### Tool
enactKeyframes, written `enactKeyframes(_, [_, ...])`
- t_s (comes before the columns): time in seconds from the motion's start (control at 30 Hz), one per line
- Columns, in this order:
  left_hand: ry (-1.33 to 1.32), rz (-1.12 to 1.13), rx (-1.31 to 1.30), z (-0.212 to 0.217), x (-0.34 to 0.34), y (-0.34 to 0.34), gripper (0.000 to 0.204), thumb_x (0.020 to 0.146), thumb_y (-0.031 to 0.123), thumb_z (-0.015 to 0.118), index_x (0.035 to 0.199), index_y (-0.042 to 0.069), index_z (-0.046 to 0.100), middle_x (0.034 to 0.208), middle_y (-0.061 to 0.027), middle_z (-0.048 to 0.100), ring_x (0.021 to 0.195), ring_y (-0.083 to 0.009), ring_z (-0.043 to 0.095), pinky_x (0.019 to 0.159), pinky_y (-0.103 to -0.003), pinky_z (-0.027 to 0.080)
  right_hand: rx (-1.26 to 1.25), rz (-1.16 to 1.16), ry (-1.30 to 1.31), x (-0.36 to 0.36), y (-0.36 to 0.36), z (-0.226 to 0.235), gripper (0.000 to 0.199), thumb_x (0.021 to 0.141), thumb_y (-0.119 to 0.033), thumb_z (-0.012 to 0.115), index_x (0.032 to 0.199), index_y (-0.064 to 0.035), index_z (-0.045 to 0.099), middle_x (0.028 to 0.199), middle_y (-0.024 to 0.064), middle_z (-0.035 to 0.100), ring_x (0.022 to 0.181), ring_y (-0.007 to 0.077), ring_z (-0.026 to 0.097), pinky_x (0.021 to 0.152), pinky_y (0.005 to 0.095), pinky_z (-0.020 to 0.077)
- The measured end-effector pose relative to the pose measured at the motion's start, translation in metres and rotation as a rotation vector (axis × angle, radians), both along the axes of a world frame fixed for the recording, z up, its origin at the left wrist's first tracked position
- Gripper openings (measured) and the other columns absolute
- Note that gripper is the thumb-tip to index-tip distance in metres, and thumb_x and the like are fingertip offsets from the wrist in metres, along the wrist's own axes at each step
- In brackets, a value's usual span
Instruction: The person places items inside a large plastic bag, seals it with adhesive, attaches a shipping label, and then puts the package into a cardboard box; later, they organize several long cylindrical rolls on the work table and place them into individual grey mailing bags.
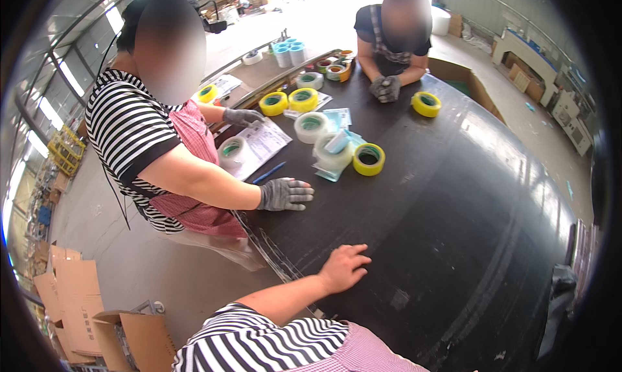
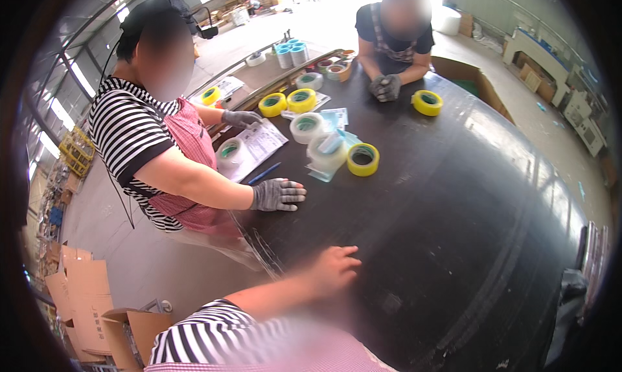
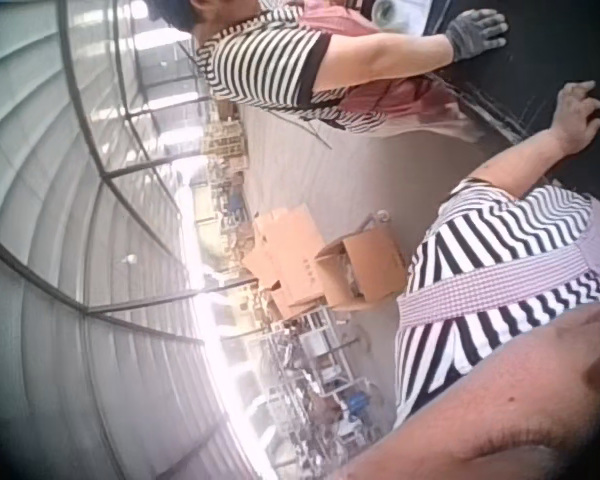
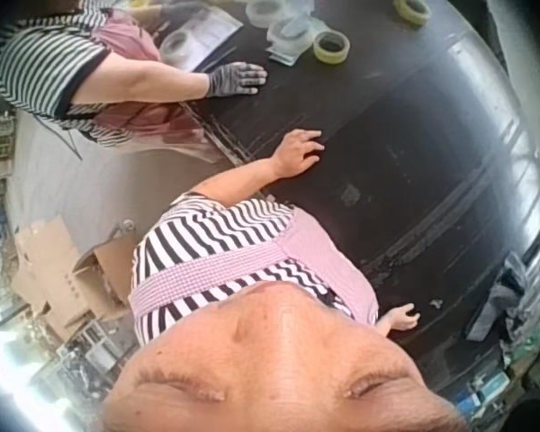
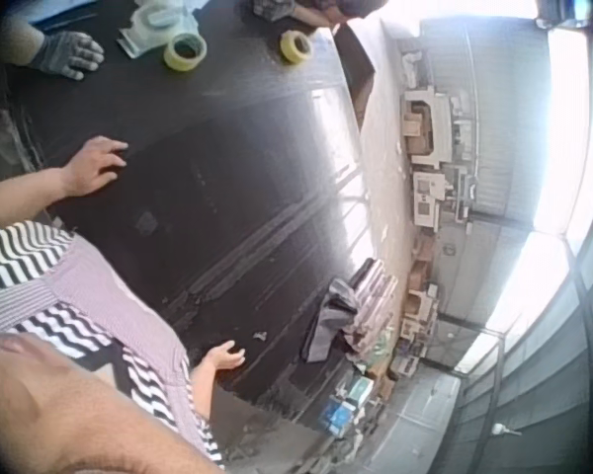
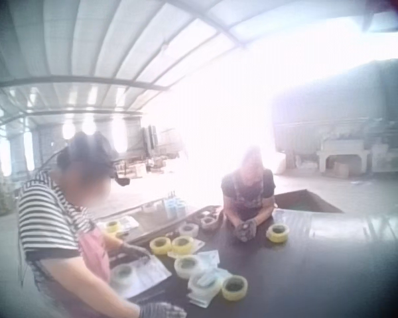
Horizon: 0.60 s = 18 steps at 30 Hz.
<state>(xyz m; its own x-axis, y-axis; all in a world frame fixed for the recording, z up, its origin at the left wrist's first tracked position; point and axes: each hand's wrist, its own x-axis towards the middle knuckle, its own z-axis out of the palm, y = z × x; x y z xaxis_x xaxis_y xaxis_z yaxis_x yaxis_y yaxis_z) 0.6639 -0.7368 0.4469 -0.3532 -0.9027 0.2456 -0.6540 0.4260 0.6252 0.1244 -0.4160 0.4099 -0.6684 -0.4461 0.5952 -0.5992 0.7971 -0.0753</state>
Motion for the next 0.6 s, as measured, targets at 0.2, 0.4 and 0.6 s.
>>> enactKeyframes(0.2, [-0.082,-0.006,-0.021,-0.020,-0.005,-0.001,0.032,0.086,0.026,0.068,0.116,0.015,0.065,0.143,-0.0071,0.046,0.124,-0.0276,0.045,0.105,-0.042,0.035,0.160,0.149,0.290,0.029,-0.034,-0.002,0.041,0.088,-0.038,0.073,0.116,-0.0080,0.068,0.110,0.0157,0.068,0.102,0.0335,0.066,0.088,0.0431,0.0538])
enactKeyframes(0.4, [-0.058,-0.011,-0.001,-0.014,-0.003,-0.002,0.031,0.086,0.024,0.068,0.116,0.015,0.065,0.144,-0.0071,0.045,0.124,-0.0274,0.044,0.104,-0.042,0.035,0.182,0.161,0.339,0.026,-0.033,-0.011,0.041,0.089,-0.038,0.073,0.116,-0.0076,0.068,0.109,0.0147,0.068,0.100,0.0325,0.066,0.087,0.0428,0.0539])
enactKeyframes(0.6, [-0.089,0.022,-0.080,-0.016,-0.007,0.002,0.029,0.087,0.022,0.067,0.114,0.014,0.064,0.143,-0.0075,0.045,0.124,-0.0273,0.044,0.104,-0.042,0.035,0.144,0.209,0.394,0.027,-0.036,-0.006,0.042,0.087,-0.040,0.074,0.113,-0.0083,0.068,0.105,0.0134,0.067,0.096,0.0315,0.066,0.082,0.0428,0.0549])
